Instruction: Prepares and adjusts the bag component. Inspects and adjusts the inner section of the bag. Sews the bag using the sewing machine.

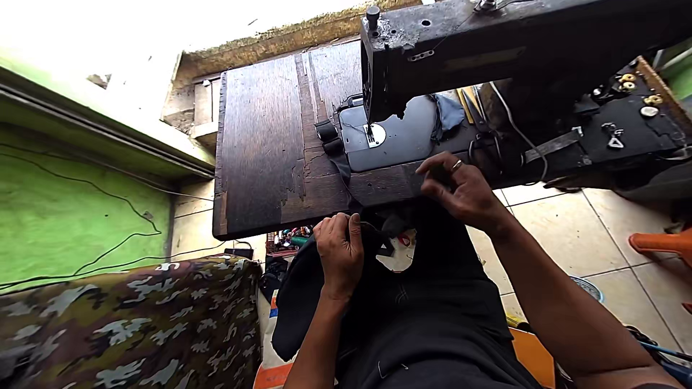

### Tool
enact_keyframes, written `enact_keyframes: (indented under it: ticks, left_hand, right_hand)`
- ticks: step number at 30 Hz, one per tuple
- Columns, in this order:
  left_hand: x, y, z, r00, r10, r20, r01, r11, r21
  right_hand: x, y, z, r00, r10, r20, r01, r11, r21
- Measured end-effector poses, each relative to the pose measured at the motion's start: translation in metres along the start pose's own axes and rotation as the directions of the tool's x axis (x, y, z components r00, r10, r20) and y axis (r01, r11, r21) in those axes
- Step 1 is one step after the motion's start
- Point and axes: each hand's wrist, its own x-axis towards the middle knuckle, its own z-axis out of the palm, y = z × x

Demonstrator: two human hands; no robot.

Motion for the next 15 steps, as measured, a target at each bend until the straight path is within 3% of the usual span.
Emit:
enact_keyframes:
  ticks: [2,4,7,11,13,15]
  left_hand:
    - [-0.002,0.000,-0.001,1.000,0.010,0.002,-0.010,1.000,0.000]
    - [-0.004,0.000,-0.001,1.000,0.031,0.003,-0.031,0.999,-0.020]
    - [-0.008,-0.001,-0.001,0.998,0.062,0.005,-0.061,0.996,-0.069]
    - [-0.012,-0.004,-0.005,0.997,0.082,0.002,-0.081,0.989,-0.123]
    - [-0.014,-0.005,-0.005,0.997,0.077,-0.004,-0.077,0.987,-0.140]
    - [-0.016,-0.005,-0.005,0.997,0.081,-0.017,-0.082,0.986,-0.147]
  right_hand:
    - [-0.004,-0.021,0.008,0.956,0.040,0.291,-0.047,0.999,0.019]
    - [-0.012,-0.034,0.029,0.895,0.083,0.439,-0.065,0.996,-0.056]
    - [-0.018,-0.027,0.051,0.870,0.177,0.460,-0.227,0.972,0.056]
    - [-0.019,-0.011,0.059,0.766,0.238,0.597,-0.561,0.702,0.439]
    - [-0.021,-0.009,0.060,0.740,0.210,0.639,-0.608,0.616,0.501]
    - [-0.022,-0.008,0.060,0.747,0.190,0.638,-0.599,0.610,0.519]
